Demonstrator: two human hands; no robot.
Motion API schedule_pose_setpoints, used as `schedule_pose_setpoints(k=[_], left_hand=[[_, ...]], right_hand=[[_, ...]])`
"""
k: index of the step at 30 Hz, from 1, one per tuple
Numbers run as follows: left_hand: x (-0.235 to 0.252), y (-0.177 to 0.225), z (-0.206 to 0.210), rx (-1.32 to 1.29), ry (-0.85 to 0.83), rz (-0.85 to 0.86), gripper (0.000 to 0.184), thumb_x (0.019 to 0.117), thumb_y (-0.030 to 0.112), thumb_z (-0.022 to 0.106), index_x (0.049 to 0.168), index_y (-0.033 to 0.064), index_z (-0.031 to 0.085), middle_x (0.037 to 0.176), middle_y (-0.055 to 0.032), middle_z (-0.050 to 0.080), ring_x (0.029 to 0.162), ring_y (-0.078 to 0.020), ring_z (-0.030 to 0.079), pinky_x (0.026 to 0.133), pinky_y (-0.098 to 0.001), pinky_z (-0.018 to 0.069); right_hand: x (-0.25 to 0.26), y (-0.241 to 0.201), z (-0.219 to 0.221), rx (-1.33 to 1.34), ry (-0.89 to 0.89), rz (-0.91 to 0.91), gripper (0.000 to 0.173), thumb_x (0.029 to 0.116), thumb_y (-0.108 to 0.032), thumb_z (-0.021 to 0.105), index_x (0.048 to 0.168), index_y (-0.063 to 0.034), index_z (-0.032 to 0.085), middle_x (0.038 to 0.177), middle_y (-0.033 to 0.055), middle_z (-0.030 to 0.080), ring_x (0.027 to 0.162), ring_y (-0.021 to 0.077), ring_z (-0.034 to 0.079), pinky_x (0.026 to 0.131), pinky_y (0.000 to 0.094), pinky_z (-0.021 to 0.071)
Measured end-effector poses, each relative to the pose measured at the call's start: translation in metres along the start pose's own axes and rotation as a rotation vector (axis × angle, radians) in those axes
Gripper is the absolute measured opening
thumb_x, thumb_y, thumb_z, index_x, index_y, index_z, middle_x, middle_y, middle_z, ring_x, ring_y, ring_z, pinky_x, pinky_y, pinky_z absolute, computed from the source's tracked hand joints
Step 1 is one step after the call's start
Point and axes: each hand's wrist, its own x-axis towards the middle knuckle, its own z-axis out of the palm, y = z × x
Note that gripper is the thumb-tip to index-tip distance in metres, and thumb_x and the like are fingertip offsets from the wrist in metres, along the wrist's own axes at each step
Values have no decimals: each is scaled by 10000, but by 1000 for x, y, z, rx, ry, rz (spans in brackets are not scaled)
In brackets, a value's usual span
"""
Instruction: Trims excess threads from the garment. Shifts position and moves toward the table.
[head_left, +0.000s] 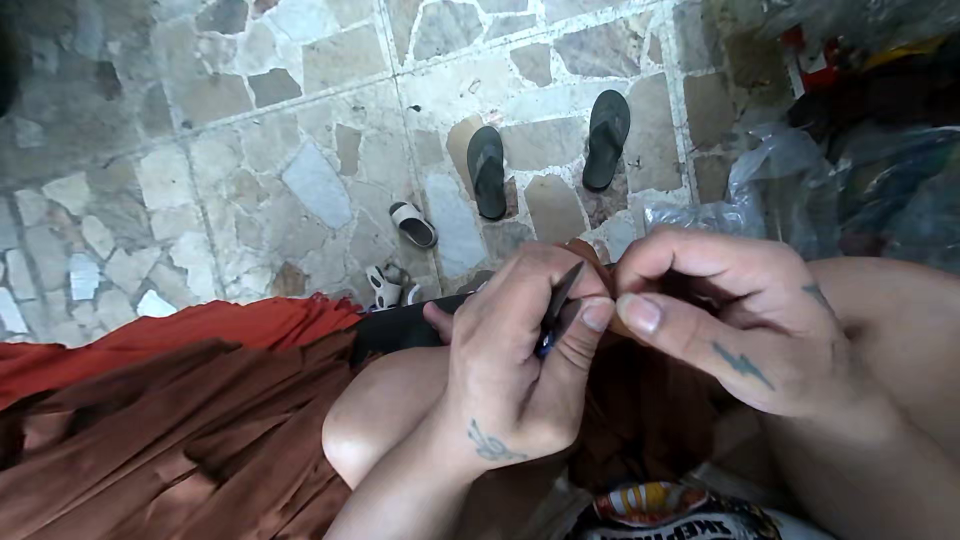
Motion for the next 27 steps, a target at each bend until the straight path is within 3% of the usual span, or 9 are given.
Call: schedule_pose_setpoints(k=[4, 8, 10, 13, 15, 19, 27], left_hand=[[0, 0, 0, 57, 1, 19, 121, 1042, 142, 529, 985, 52, 586, 855, -8, 602, 684, -31, 570, 587, -177, 505], [2, 0, 1, 288, 34, 78, 114, 965, 98, 537, 948, 14, 612, 820, -20, 606, 693, -24, 557, 606, -155, 473], [4, -6, 3, 441, 62, 86, 119, 909, 79, 552, 925, -3, 637, 774, -24, 602, 664, -26, 544, 578, -155, 445], [12, -22, 7, 674, 75, 27, 118, 891, 95, 564, 909, 13, 646, 743, -39, 591, 597, -84, 525, 505, -225, 405], [20, -32, 11, 763, 52, -45, 99, 912, 108, 579, 909, 29, 638, 760, -62, 596, 591, -150, 553, 487, -303, 418], [29, -43, 19, 855, 18, -106, 85, 891, 115, 594, 926, 44, 622, 806, -92, 615, 595, -222, 598, 462, -383, 436], [27, -50, 24, 902, 31, -77, 89, 878, 98, 618, 924, 22, 624, 808, -113, 620, 595, -246, 615, 456, -399, 447]], right_hand=[[1, 1, -4, -101, -22, -48, 74, 923, -117, 678, 907, -47, 660, 733, -71, 591, 629, -54, 530, 541, 85, 451], [0, 2, -2, -330, 34, -73, 114, 962, -135, 607, 921, -59, 681, 861, -41, 640, 759, -27, 601, 635, 113, 517], [1, 7, 5, -432, 75, -60, 135, 984, -141, 567, 940, -60, 665, 816, -42, 634, 707, -32, 594, 598, 120, 508], [5, 28, 17, -534, 143, 28, 147, 1019, -158, 527, 1017, -74, 647, 759, -44, 630, 632, -17, 590, 548, 155, 505], [8, 43, 19, -588, 165, 97, 157, 1033, -179, 523, 1069, -91, 648, 821, -25, 669, 706, 20, 639, 611, 203, 538], [16, 52, 16, -650, 183, 177, 153, 1025, -196, 539, 1038, -101, 658, 795, 3, 664, 690, 72, 646, 594, 270, 531], [14, 47, 4, -613, 128, 293, 153, 1031, -225, 548, 977, -129, 654, 733, -15, 621, 626, 71, 598, 557, 278, 488]])
